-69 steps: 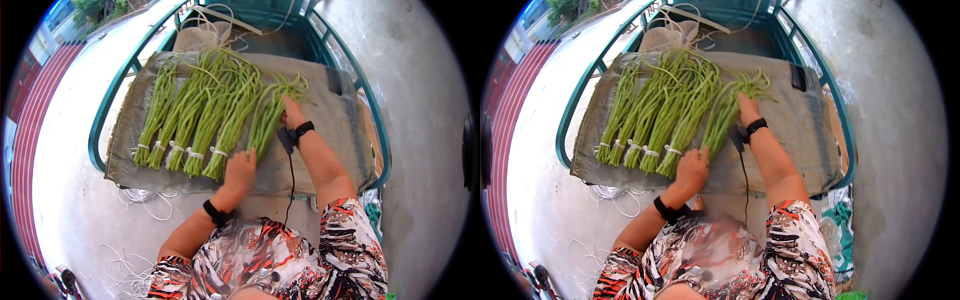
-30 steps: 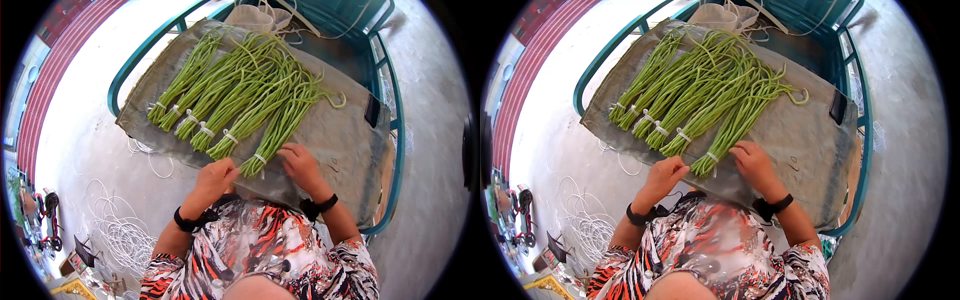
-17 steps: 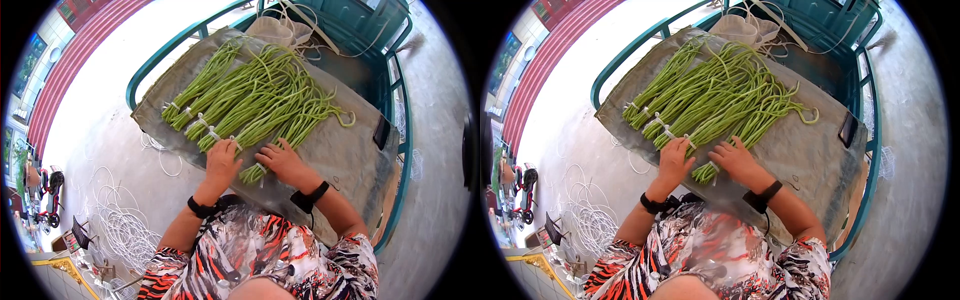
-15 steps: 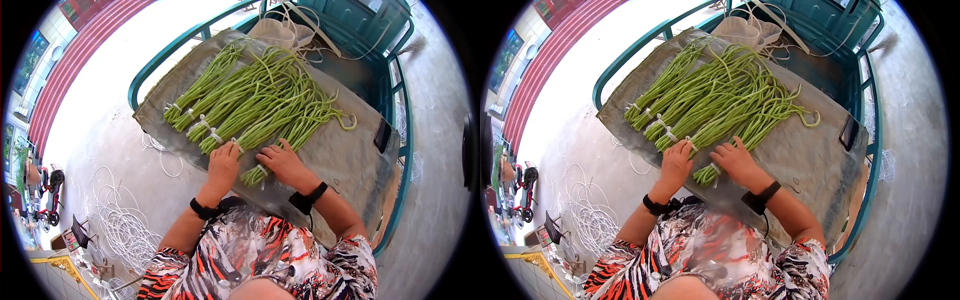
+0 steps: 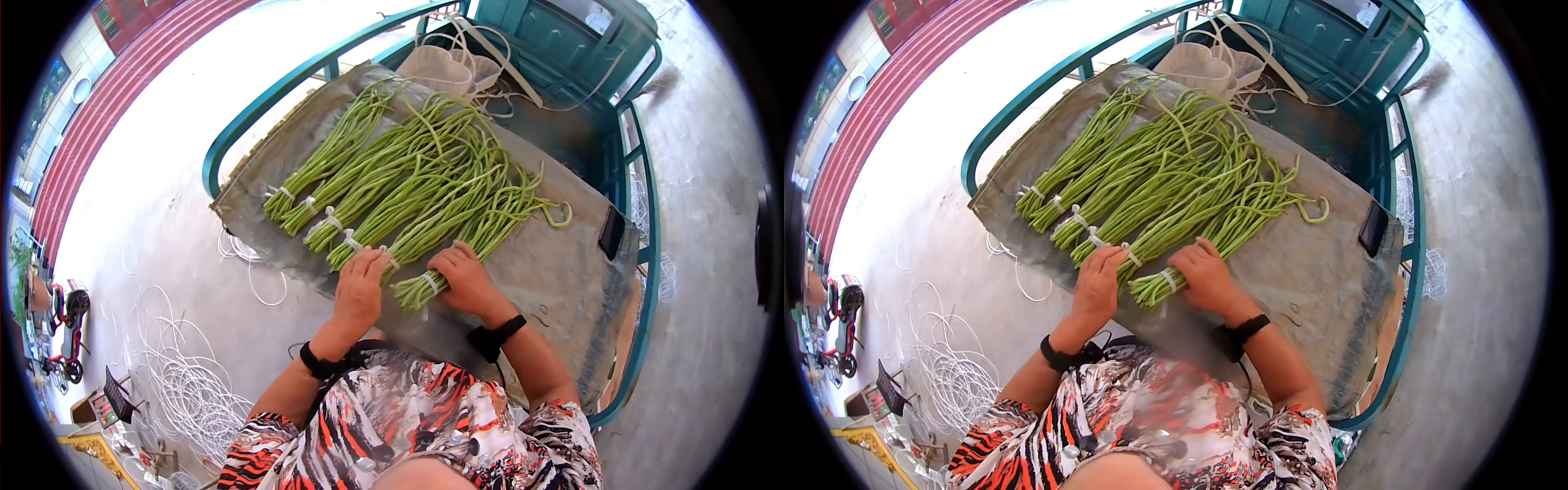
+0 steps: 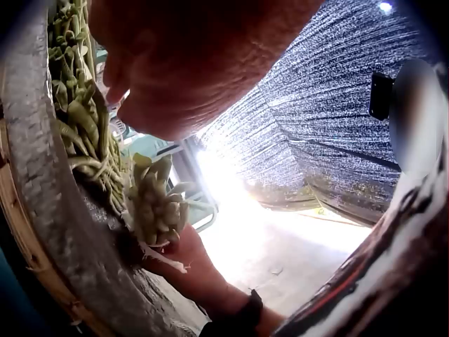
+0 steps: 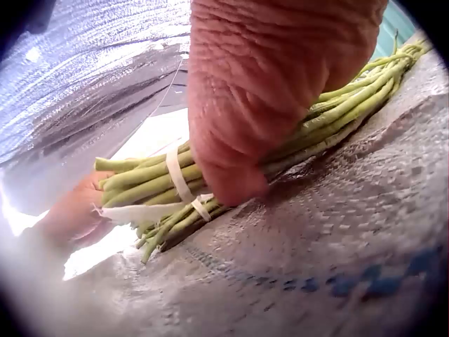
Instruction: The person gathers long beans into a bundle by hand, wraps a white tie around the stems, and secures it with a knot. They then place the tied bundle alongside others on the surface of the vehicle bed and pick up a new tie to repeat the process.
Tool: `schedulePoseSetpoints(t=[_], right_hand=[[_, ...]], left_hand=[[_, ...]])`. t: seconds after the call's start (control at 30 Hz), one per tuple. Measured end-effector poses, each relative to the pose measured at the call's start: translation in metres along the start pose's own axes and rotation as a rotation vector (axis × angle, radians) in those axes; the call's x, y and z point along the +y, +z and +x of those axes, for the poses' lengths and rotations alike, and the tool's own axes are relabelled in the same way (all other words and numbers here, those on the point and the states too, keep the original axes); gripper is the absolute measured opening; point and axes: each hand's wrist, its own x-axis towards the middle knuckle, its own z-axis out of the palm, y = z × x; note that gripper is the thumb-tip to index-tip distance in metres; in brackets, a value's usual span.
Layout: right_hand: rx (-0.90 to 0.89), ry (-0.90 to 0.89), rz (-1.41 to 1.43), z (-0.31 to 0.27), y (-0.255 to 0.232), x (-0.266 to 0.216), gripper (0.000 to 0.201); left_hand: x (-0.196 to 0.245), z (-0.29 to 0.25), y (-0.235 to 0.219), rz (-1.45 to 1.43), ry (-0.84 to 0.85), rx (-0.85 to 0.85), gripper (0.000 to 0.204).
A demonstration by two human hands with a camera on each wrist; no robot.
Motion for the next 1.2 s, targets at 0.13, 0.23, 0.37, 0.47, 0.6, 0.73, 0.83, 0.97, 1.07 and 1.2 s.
schedulePoseSetpoints(t=[0.13,0.23,0.37,0.47,0.6,0.73,0.83,0.97,1.07,1.2], right_hand=[[-0.005,-0.015,-0.077,-0.003,0.002,-0.006,0.038],[-0.066,-0.016,-0.154,-0.007,0.004,-0.009,0.041],[-0.068,0.012,-0.293,-0.009,-0.004,-0.02,0.043],[-0.036,0.076,-0.295,-0.017,-0.011,-0.026,0.05],[0.015,0.21,-0.296,-0.032,-0.011,-0.03,0.055],[0.243,0.526,-0.095,-0.056,-0.003,-0.028,0.044],[0.377,0.897,0.398,-0.071,0.001,-0.017,0.042],[0.409,1.194,0.938,-0.069,-0.006,-0.004,0.046],[0.469,1.184,0.967,-0.066,0.003,0.009,0.044],[0.405,1.25,1.116,-0.042,-0.005,0.0,0.037]], left_hand=[[-0.003,-0.005,-0.014,-0.125,-0.127,-0.01,0.03],[-0.007,-0.007,-0.017,-0.136,-0.02,-0.094,0.026],[-0.023,-0.006,-0.021,-0.173,-0.143,0.133,0.024],[-0.045,0.006,-0.045,-0.099,-0.265,0.254,0.025],[-0.08,0.01,-0.064,-0.49,-0.608,0.307,0.025],[-0.118,0.021,-0.079,-0.494,-0.638,0.208,0.029],[-0.129,0.052,-0.097,-0.357,-0.605,0.116,0.033],[-0.164,0.102,-0.111,-0.439,-0.684,-0.069,0.046],[-0.177,0.135,-0.112,-0.8,-0.889,-0.127,0.052],[-0.2,0.164,-0.088,-0.754,-0.922,-0.095,0.044]])
